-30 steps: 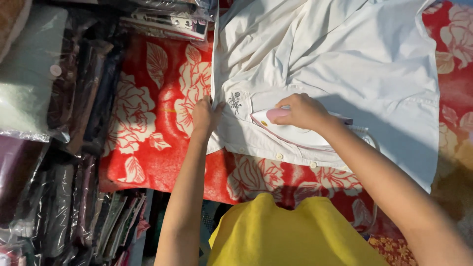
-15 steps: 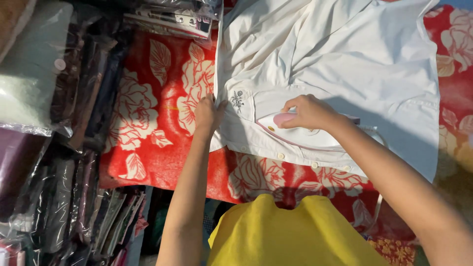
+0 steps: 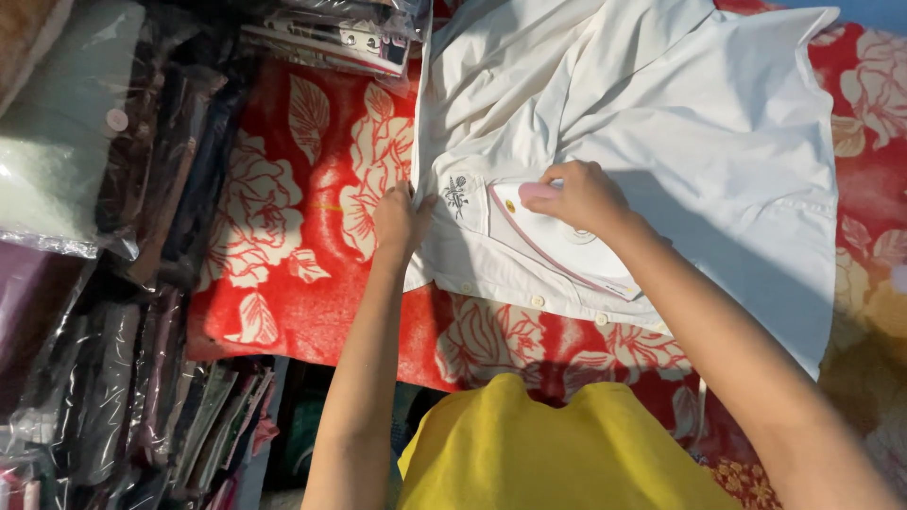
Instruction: The person irons a white button-up shirt laid on a padded ironing surface. They smooth the fabric by hand, run a steam iron across the body and front panels, lift and reposition the shirt to iron the reverse side, and continue pressing the fabric flat.
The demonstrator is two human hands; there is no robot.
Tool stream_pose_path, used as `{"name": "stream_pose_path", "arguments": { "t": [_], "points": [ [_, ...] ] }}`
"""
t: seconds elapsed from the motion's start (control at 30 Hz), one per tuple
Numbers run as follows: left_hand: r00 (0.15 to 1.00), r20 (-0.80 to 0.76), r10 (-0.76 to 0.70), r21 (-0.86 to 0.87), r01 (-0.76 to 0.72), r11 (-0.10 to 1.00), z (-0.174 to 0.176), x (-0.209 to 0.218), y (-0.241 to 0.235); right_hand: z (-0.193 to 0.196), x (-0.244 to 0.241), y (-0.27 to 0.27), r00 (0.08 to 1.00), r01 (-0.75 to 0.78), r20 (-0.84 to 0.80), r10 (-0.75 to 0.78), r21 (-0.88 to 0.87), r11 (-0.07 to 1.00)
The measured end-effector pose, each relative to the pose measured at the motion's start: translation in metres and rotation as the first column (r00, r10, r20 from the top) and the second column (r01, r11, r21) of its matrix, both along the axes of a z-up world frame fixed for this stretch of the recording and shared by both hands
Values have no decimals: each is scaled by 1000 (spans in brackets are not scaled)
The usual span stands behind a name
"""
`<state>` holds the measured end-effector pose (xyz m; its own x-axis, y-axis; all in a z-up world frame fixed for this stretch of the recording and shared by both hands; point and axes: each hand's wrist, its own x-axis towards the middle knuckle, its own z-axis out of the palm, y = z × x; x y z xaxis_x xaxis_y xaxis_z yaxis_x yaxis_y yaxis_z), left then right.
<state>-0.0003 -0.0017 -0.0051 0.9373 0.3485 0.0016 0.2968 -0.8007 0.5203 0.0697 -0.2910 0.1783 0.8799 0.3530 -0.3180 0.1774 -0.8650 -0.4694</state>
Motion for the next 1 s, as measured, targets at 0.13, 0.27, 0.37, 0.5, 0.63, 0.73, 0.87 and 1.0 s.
{"name": "stream_pose_path", "arguments": {
  "t": [0.13,0.27,0.37,0.5,0.63,0.73,0.87,1.0],
  "points": [
    [999,-31,19,20,-19,1000,9,2,-5,-6,-2,-2,996,-18,-88,16,-25,1000],
    [997,-25,76,-46,-78,996,47,-13,-13,4,-2,-2,996,80,36,-79,-27,996],
    [994,-24,109,-185,-111,976,44,-16,-14,12,-13,-10,992,127,3,-127,5,992],
    [990,20,140,-335,-125,934,41,-12,-10,15,-28,-30,975,214,-71,-212,21,977],
    [978,-19,210,-451,-196,871,54,-16,-17,10,-20,-31,963,241,-175,-207,204,949],
    [968,-103,229,-458,-250,853,44,-14,-9,27,-26,12,987,142,-108,-115,287,947],
    [960,10,281,-340,-261,903,51,-17,-2,-8,-22,58,992,-27,123,7,162,986],
    [904,347,248,41,-279,959,82,-26,-4,-11,-21,71,993,-113,35,113,12,993]
  ]
}}
